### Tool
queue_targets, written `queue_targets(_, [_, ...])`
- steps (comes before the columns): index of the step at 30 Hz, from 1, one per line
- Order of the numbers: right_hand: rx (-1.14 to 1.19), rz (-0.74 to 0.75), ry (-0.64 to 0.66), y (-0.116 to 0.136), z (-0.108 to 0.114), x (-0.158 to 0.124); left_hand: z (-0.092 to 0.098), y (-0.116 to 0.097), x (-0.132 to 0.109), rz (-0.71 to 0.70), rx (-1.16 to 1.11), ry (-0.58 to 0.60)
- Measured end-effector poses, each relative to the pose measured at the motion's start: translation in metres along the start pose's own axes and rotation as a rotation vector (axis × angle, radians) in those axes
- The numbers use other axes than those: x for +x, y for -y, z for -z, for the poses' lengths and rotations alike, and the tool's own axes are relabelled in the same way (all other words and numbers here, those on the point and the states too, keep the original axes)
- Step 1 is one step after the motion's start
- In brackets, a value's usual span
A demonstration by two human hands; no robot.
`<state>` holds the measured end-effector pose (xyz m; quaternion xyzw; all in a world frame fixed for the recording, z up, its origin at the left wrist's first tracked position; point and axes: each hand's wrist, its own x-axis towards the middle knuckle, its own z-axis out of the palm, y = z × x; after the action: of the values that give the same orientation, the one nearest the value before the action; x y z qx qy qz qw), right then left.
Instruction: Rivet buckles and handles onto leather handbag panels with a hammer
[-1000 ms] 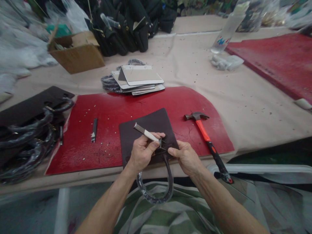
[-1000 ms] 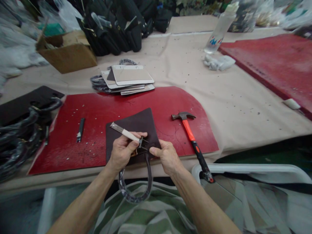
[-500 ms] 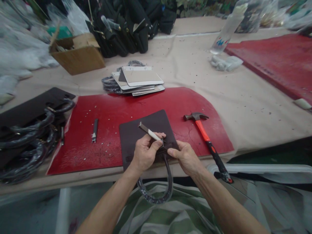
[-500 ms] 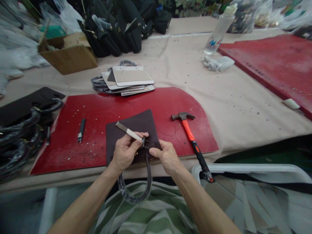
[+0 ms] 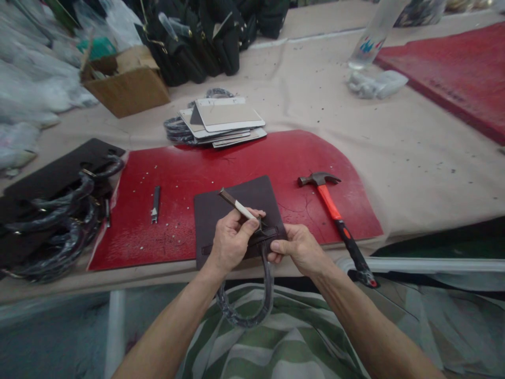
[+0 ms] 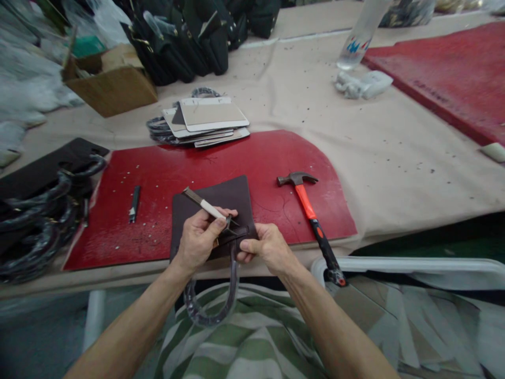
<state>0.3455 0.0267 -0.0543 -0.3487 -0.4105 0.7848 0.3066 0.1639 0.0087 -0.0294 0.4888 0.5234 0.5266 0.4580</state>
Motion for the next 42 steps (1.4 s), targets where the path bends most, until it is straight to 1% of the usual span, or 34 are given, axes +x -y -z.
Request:
queue_targets(5, [0.018,-0.046,-0.030,0.005,-0.003,-0.001,-0.002,-0.002,-0.003,-0.084,0.096,-0.023])
queue_targets(9, [0.022,-0.088,-0.083,0.009,-0.007,-0.001,-0.004,-0.001,-0.004,-0.139,0.168,-0.020])
queue_targets(11, [0.032,-0.107,-0.116,0.011,-0.009,0.001,-0.004,-0.002,-0.004,-0.142,0.179,-0.021])
queue_targets(14, [0.044,-0.099,-0.145,0.011,-0.012,0.003,-0.004,-0.005,-0.001,-0.112,0.209,-0.014])
queue_targets(18, [0.048,-0.086,-0.141,0.010,-0.014,0.003,-0.003,-0.010,0.002,-0.062,0.243,0.004])
queue_targets(21, [0.052,-0.088,-0.142,0.009,-0.014,0.003,-0.003,-0.009,0.002,-0.054,0.244,-0.005])
queue_targets(26, [0.045,-0.092,-0.147,0.008,-0.013,0.003,-0.005,-0.004,-0.001,-0.095,0.226,-0.037])
queue_targets(31, [0.035,-0.085,-0.157,0.006,-0.012,0.005,-0.007,-0.002,-0.004,-0.161,0.266,-0.060])
queue_targets(36, [0.024,-0.095,-0.158,0.005,-0.012,0.004,-0.008,0.001,-0.004,-0.168,0.278,-0.068])
queue_targets(42, [-0.019,-0.133,-0.191,0.006,-0.015,0.004,-0.009,0.006,-0.006,-0.168,0.302,-0.069])
